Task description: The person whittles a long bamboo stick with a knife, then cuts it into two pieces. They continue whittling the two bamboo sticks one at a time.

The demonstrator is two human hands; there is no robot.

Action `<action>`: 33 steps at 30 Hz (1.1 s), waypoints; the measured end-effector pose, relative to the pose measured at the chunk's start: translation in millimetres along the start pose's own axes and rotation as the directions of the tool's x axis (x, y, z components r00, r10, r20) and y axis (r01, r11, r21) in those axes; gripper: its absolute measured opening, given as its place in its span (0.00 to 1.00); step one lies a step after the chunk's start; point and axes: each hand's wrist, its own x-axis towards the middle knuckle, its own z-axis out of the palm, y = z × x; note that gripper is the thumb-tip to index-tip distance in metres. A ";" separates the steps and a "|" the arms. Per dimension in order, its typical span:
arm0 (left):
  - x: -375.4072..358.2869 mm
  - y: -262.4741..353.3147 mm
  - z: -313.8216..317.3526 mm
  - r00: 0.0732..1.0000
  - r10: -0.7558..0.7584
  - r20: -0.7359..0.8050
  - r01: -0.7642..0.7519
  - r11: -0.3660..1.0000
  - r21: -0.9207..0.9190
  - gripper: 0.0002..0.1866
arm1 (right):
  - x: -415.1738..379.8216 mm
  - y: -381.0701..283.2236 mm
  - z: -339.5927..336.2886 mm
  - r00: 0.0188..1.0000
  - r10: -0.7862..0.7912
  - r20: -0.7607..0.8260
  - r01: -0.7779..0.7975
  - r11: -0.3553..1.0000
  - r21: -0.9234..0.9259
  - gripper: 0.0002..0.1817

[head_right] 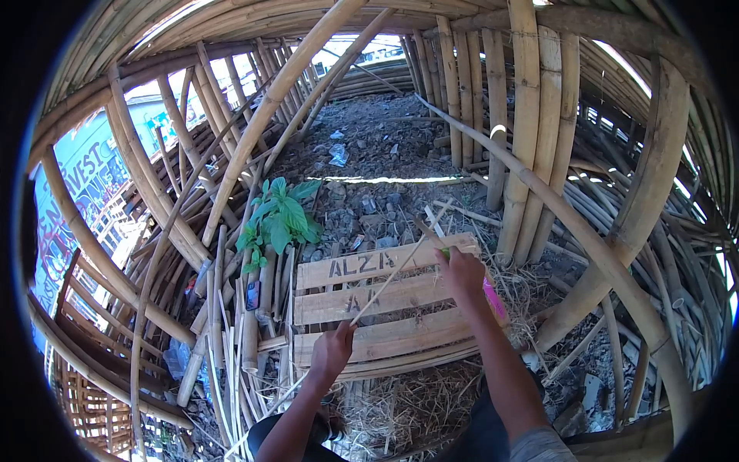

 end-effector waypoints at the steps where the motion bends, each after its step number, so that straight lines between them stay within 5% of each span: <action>1: -0.9 1.0 -2.6 1.000 -0.004 0.020 0.004 1.000 0.022 0.11 | -4.4 4.8 4.4 0.996 -0.081 0.043 0.082 0.996 -0.017 0.27; 3: -1.1 4.1 -7.2 0.999 -0.004 0.042 0.002 0.999 0.044 0.11 | -16.2 -11.4 -13.3 0.950 -0.132 0.284 0.116 0.991 0.073 0.28; 7: -2.1 5.1 -15.8 1.000 -0.025 0.018 0.024 0.998 0.059 0.14 | -28.5 -6.7 3.0 0.911 -0.299 0.284 0.287 0.954 0.087 0.28; 9: -0.8 8.4 -21.8 0.999 -0.043 0.016 0.040 0.991 0.129 0.17 | -12.7 8.8 5.7 0.997 -0.018 0.081 0.018 1.000 0.002 0.29; 10: -0.1 7.3 -20.0 0.999 -0.041 0.011 0.039 0.991 0.127 0.17 | -13.5 10.0 6.0 0.997 -0.020 0.077 0.020 1.000 0.001 0.29; 13: 1.9 5.6 -14.5 0.997 -0.050 -0.051 0.055 0.993 0.101 0.18 | -32.2 -0.7 -1.4 0.871 -0.153 0.467 0.124 0.988 0.094 0.30; 16: 2.2 9.6 -18.7 0.993 -0.115 -0.030 0.118 0.989 0.086 0.18 | -44.2 -14.8 3.8 0.853 -0.235 0.466 0.215 0.972 0.095 0.31; 18: 2.2 10.1 -21.9 0.986 -0.151 0.074 0.149 0.988 0.034 0.18 | -35.3 -7.5 3.8 0.858 -0.148 0.491 0.105 0.988 0.114 0.30; 20: 0.4 11.0 -22.3 0.981 -0.180 0.068 0.179 0.984 0.022 0.18 | -24.7 12.4 12.7 0.954 0.057 0.295 -0.074 0.996 0.050 0.28; 22: 1.9 11.5 -23.3 0.977 -0.205 0.061 0.205 0.979 0.007 0.18 | -24.6 12.5 4.8 0.953 0.078 0.293 -0.105 0.992 0.075 0.28; 25: 3.4 10.9 -25.6 0.976 -0.215 0.026 0.215 0.976 -0.018 0.18 | -38.4 -1.6 0.6 0.942 -0.102 0.319 0.052 0.985 0.163 0.28; 27: 4.3 11.1 -28.4 0.974 -0.216 0.065 0.221 0.971 -0.088 0.18 | -46.4 -14.9 -3.8 0.837 -0.344 0.426 0.237 0.929 0.284 0.29; 33: 3.9 11.8 -19.8 0.974 -0.205 0.098 0.214 0.973 -0.088 0.18 | -32.5 -11.0 -3.5 0.936 -0.279 0.214 0.248 0.955 0.161 0.25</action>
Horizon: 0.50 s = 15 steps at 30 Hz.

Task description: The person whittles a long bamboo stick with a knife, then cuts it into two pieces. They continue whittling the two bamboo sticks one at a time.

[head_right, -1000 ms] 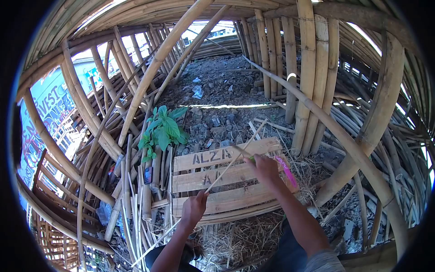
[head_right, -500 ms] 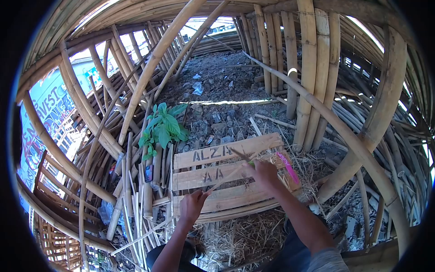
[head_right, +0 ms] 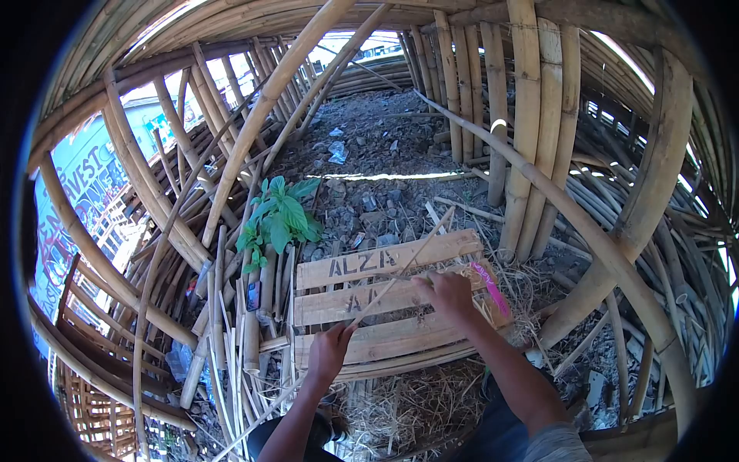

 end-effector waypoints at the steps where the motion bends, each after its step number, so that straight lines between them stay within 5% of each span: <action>1: 1.0 -1.6 0.6 1.000 0.004 -0.003 -0.004 1.000 -0.001 0.18 | -0.6 -7.0 -0.5 1.000 -0.001 -0.004 0.001 1.000 -0.002 0.25; 3: 2.8 -4.4 -1.5 1.000 -0.027 -0.002 0.027 0.995 -0.092 0.19 | -8.2 -24.0 4.4 0.988 -0.016 0.156 0.014 1.000 0.015 0.20; 8: 2.2 -1.9 -7.0 0.999 -0.007 0.052 0.015 0.986 -0.163 0.19 | -13.5 -11.5 25.4 0.989 -0.088 0.120 0.096 0.994 -0.057 0.16; 10: 1.1 -2.4 -5.9 0.998 0.021 0.056 -0.012 0.988 -0.154 0.19 | -2.1 -12.9 9.3 0.987 0.157 0.038 -0.150 0.977 -0.154 0.16; 14: 2.3 -3.3 -4.8 0.997 0.010 0.074 0.001 0.989 -0.145 0.20 | -0.1 -2.2 10.4 0.976 0.212 -0.047 -0.217 0.966 -0.142 0.19; 15: 2.4 -3.9 -5.1 0.997 0.007 0.083 0.006 0.989 -0.146 0.20 | -4.5 -6.2 8.5 0.984 0.172 0.033 -0.171 0.984 -0.047 0.20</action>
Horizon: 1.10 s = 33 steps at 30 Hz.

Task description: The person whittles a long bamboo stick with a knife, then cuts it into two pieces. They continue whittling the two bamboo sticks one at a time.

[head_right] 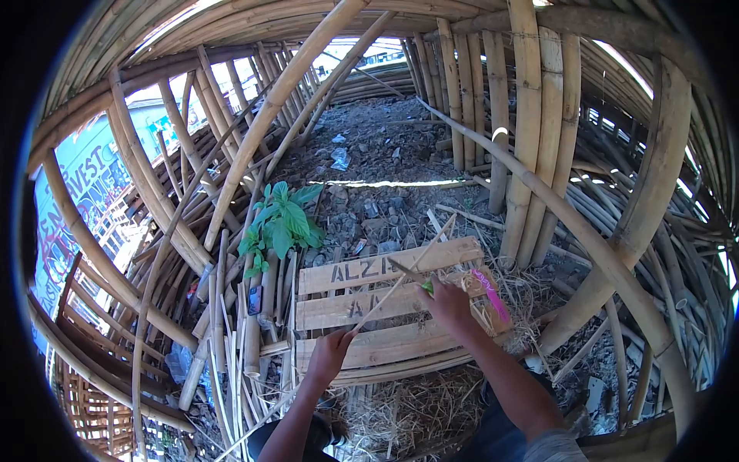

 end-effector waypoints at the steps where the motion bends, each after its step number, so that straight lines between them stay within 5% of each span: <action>1: 0.2 0.4 -0.6 1.000 0.000 -0.002 0.000 1.000 -0.002 0.20 | -3.4 -2.8 -2.3 0.996 -0.052 0.074 0.045 0.994 0.098 0.21; 5: 1.0 3.9 -5.9 0.998 -0.023 0.052 0.027 0.997 -0.070 0.20 | 1.6 -5.7 -17.4 0.973 -0.084 0.217 0.036 0.976 0.214 0.24; 8: 1.7 2.6 -7.2 0.995 -0.041 0.094 0.047 0.997 -0.060 0.21 | 10.5 4.6 -17.9 0.980 0.095 0.174 -0.139 0.954 0.265 0.22; 10: 3.5 3.2 -9.3 0.994 -0.032 0.104 0.038 0.998 -0.050 0.21 | 7.8 5.9 -12.1 0.990 -0.122 -0.073 0.118 0.991 -0.055 0.18; 14: 3.5 4.3 -15.6 0.985 -0.073 0.156 0.089 0.991 -0.103 0.21 | -0.3 2.0 10.1 0.990 -0.139 0.004 0.138 0.989 0.055 0.15; 16: 4.0 3.5 -14.8 0.981 -0.078 0.175 0.097 0.990 -0.101 0.21 | 0.4 -4.5 1.2 0.999 -0.041 -0.014 0.041 0.999 -0.025 0.15; 20: 5.1 0.2 -6.0 0.991 -0.052 0.126 0.061 0.996 -0.068 0.20 | -3.7 -12.2 8.1 0.990 -0.099 -0.099 0.082 0.983 -0.166 0.16; 22: 5.2 2.3 -7.8 0.992 -0.066 0.108 0.077 0.993 -0.095 0.20 | -8.3 -21.8 10.2 0.981 -0.190 -0.039 0.187 0.980 -0.067 0.17; 23: 4.8 4.2 -10.1 0.995 -0.057 0.085 0.065 0.993 -0.099 0.20 | -8.8 -21.9 7.2 0.991 -0.112 0.076 0.111 0.994 0.017 0.19; 26: 4.0 7.1 -15.9 0.997 -0.051 0.065 0.057 0.994 -0.092 0.19 | 6.3 -7.8 -5.2 0.995 0.090 0.047 -0.095 0.987 0.133 0.21; 28: 4.3 5.3 -17.0 0.997 -0.045 0.058 0.050 0.995 -0.085 0.19 | 9.2 4.6 -1.4 0.998 0.053 -0.019 -0.052 0.997 0.063 0.21; 31: 5.9 -1.2 -17.5 0.995 -0.028 0.098 0.037 0.995 -0.092 0.20 | 3.9 8.6 5.0 0.964 -0.264 0.000 0.264 0.964 0.042 0.22; 32: 7.0 -1.4 -18.4 0.993 -0.036 0.114 0.045 0.996 -0.072 0.20 | 9.9 13.1 2.6 0.966 -0.260 -0.004 0.260 0.965 0.043 0.22; 33: 4.6 -2.5 -19.6 0.990 -0.052 0.132 0.059 0.997 -0.051 0.20 | 18.5 15.5 -6.0 0.999 -0.044 -0.025 0.047 0.990 0.133 0.22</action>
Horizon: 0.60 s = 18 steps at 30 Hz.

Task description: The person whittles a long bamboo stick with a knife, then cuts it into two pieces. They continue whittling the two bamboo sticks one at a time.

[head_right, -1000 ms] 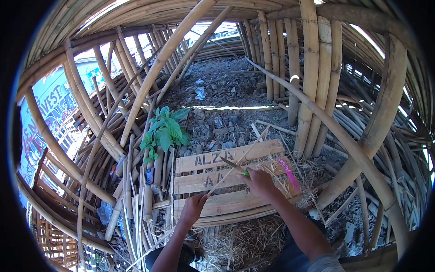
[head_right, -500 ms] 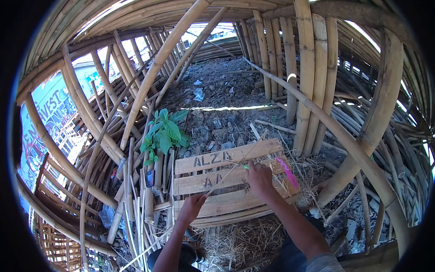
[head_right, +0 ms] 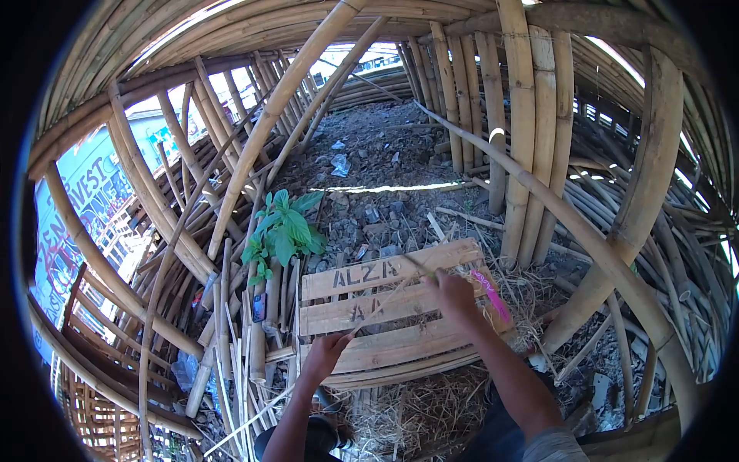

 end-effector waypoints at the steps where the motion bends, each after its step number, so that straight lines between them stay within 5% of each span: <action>1: -2.1 0.4 -0.8 1.000 -0.001 0.003 0.001 1.000 0.001 0.20 | 4.2 4.2 -6.7 0.976 0.215 -0.033 -0.212 0.974 0.086 0.22; 3: -1.9 3.2 -3.5 1.000 0.024 -0.008 -0.023 0.998 0.051 0.20 | 4.5 14.7 -5.4 0.977 0.155 -0.144 -0.155 0.988 0.012 0.22; 5: -0.8 -4.8 -1.3 0.997 0.074 -0.020 -0.074 0.997 0.020 0.21 | -8.9 9.2 -2.3 0.994 -0.097 0.050 0.094 0.994 0.057 0.21; 6: -3.0 -1.6 -4.0 0.999 0.040 -0.022 -0.039 0.999 0.019 0.21 | -12.4 8.9 1.1 0.976 -0.217 -0.007 0.217 0.976 -0.034 0.21; 7: -4.9 0.8 -5.7 1.000 0.003 -0.022 -0.003 1.000 0.019 0.22 | -9.0 12.1 0.8 0.979 -0.203 -0.010 0.203 0.979 -0.031 0.21; 9: -7.9 2.9 -7.0 1.000 0.000 -0.010 0.001 0.999 0.041 0.22 | 3.0 20.5 -4.8 0.971 0.215 -0.103 -0.205 0.974 0.098 0.20; 11: -8.0 3.9 -5.3 1.000 -0.001 -0.008 0.001 0.999 0.052 0.22 | -3.1 21.7 -7.1 0.977 0.193 -0.092 -0.195 0.981 -0.010 0.23; 13: -7.0 2.6 -5.3 1.000 0.025 0.003 -0.025 0.998 0.051 0.22 | -14.8 11.7 -3.7 0.964 -0.247 0.098 0.248 0.969 -0.002 0.23; 14: -6.4 0.6 -3.9 1.000 0.024 0.014 -0.025 0.998 0.052 0.22 | -16.5 11.7 -0.4 0.966 -0.256 0.042 0.258 0.965 -0.054 0.23; 15: -6.0 -3.4 -3.2 1.000 0.030 0.009 -0.030 0.999 0.023 0.22 | -11.8 15.4 -3.9 0.969 -0.245 0.044 0.247 0.968 -0.047 0.23; 17: -6.0 -9.1 -5.0 0.999 0.035 0.009 -0.035 0.999 -0.001 0.22 | 9.5 29.7 -20.8 0.945 0.324 -0.037 -0.310 0.928 0.207 0.23; 18: -6.2 -10.5 -4.4 1.000 0.024 0.012 -0.024 1.000 -0.005 0.22 | 13.0 38.8 -23.3 0.938 0.264 -0.226 -0.251 0.964 0.086 0.22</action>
